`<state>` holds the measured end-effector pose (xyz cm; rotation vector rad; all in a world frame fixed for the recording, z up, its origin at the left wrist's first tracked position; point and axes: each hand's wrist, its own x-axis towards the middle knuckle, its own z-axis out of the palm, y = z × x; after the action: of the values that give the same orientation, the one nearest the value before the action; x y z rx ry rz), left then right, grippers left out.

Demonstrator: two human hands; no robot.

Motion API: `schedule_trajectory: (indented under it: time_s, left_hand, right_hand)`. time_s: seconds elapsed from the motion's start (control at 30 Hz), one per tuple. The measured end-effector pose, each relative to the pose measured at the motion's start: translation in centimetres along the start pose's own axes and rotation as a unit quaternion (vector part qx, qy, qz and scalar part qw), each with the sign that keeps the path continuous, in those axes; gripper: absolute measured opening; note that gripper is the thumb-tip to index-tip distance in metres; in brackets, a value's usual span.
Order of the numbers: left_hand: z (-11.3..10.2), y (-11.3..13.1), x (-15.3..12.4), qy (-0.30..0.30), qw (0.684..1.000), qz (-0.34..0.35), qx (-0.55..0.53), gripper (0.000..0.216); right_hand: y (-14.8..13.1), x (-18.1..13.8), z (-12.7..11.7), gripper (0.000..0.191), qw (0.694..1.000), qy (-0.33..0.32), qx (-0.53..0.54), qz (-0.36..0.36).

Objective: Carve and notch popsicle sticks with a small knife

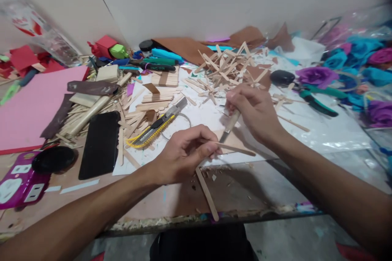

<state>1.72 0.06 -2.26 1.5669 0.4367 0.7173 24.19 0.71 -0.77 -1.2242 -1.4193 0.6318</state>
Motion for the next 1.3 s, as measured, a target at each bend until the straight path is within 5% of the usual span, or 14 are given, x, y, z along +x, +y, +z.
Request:
schedule_trajectory:
  time_s: [0.17,0.3,0.43,0.53,0.7,0.8,0.87,0.97,1.1,1.2,1.3]
  left_hand:
    - [0.1,0.4,0.1,-0.007,0.997,-0.038,-0.064,0.02]
    - [0.0,0.6,0.4,0.003,0.997,-0.036,-0.072,0.022]
    - [0.1,0.7,0.5,0.018,0.994,-0.044,-0.094,0.022]
    - [0.3,0.7,0.5,0.038,0.991,-0.051,-0.114,0.019]
    - [0.4,0.6,0.4,0.05,0.988,-0.073,-0.124,0.017]
    - [0.4,0.5,0.3,0.066,0.989,-0.076,-0.105,0.019]
    - [0.2,0.3,0.1,0.084,0.994,-0.056,-0.042,0.019]
    - [-0.5,-0.2,-0.1,0.095,0.976,0.065,0.185,0.017]
    - [-1.5,-0.5,-0.4,0.006,0.856,0.187,0.481,0.02]
    - [-1.7,-0.5,-0.5,-0.02,0.82,0.175,0.545,0.02]
    - [-1.6,-0.3,-0.4,-0.021,0.812,0.18,0.555,0.019]
  right_hand:
    - [-0.5,0.3,-0.9,0.048,0.976,-0.095,-0.12,-0.152]
    - [-0.1,-0.1,-0.6,0.052,0.954,-0.211,-0.101,-0.188]
    - [0.6,-0.5,-0.3,0.049,0.937,-0.254,-0.12,-0.21]
    - [0.8,-0.5,-0.5,0.05,0.936,-0.254,-0.144,-0.195]
    - [0.8,-0.3,-0.8,0.057,0.953,-0.207,-0.213,-0.063]
    - [0.0,0.4,-1.4,0.059,0.941,-0.19,-0.271,-0.065]
    - [-1.0,0.9,-2.3,0.057,0.929,-0.203,-0.3,-0.082]
    - [-2.4,1.6,-4.6,0.047,0.901,-0.26,-0.343,-0.053]
    - [-2.3,1.6,-8.0,0.036,0.868,-0.338,-0.357,0.071]
    - [-1.3,1.2,-9.2,0.037,0.836,-0.386,-0.346,0.178]
    - [-1.1,0.8,-9.0,0.033,0.83,-0.396,-0.358,0.161]
